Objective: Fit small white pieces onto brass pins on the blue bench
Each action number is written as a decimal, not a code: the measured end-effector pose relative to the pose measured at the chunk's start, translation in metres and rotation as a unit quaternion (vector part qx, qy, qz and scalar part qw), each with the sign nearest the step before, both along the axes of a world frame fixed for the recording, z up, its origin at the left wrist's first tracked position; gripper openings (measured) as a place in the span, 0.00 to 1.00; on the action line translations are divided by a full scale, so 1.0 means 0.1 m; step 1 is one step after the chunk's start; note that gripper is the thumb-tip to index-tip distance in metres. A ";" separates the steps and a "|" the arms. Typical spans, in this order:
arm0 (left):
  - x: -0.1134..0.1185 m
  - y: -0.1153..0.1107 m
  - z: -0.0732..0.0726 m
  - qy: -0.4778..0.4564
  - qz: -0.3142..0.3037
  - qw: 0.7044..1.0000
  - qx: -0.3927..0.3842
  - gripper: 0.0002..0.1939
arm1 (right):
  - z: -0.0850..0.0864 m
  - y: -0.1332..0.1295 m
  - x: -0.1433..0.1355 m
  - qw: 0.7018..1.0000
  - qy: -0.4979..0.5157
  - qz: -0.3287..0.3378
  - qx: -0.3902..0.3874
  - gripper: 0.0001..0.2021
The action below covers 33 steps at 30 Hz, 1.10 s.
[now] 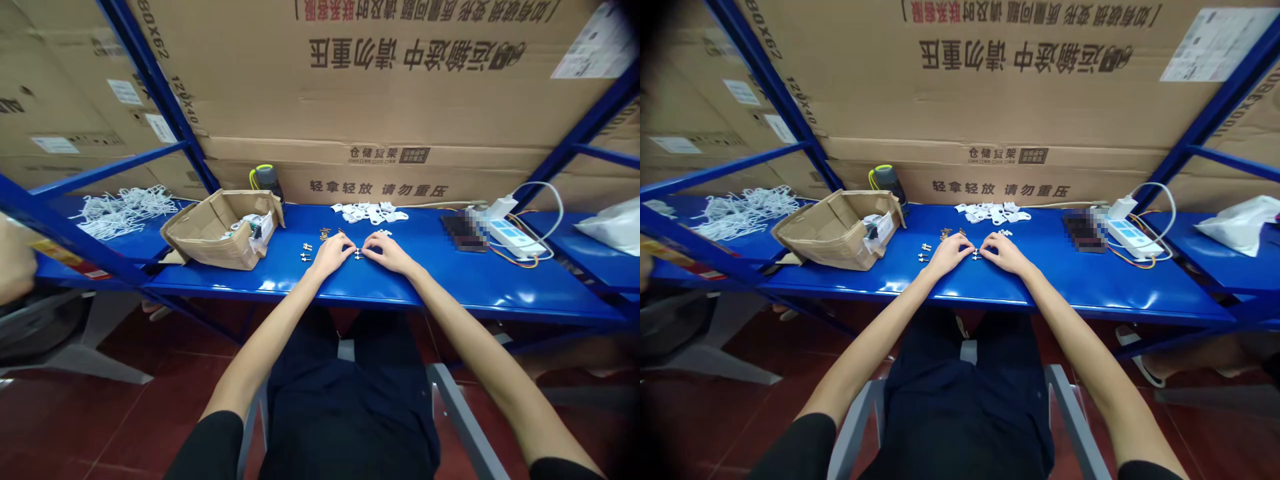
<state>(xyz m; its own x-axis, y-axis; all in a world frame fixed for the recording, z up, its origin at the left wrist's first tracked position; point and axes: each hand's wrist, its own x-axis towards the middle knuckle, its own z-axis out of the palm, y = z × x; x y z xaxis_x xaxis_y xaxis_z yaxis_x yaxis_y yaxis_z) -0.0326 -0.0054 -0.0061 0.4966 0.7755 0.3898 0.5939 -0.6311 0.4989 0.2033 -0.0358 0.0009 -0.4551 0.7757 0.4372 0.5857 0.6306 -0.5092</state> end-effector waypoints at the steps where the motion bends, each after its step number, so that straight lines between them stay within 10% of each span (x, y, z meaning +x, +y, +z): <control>1: 0.00 0.00 0.00 0.001 -0.002 1.000 0.000 0.09 | -0.01 0.01 0.00 1.000 0.006 -0.009 0.000 0.12; 33: 0.00 0.01 0.01 0.018 -0.005 1.000 0.007 0.09 | -0.11 0.18 -0.04 0.998 -0.019 -0.054 -0.015 0.09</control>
<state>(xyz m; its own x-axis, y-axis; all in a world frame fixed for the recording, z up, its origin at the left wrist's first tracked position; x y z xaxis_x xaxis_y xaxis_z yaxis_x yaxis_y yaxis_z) -0.0328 -0.0041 -0.0046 0.5186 0.7652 0.3816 0.6051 -0.6437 0.4684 0.1993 -0.0178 -0.0097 -0.3837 0.8336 0.3973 0.6681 0.5476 -0.5037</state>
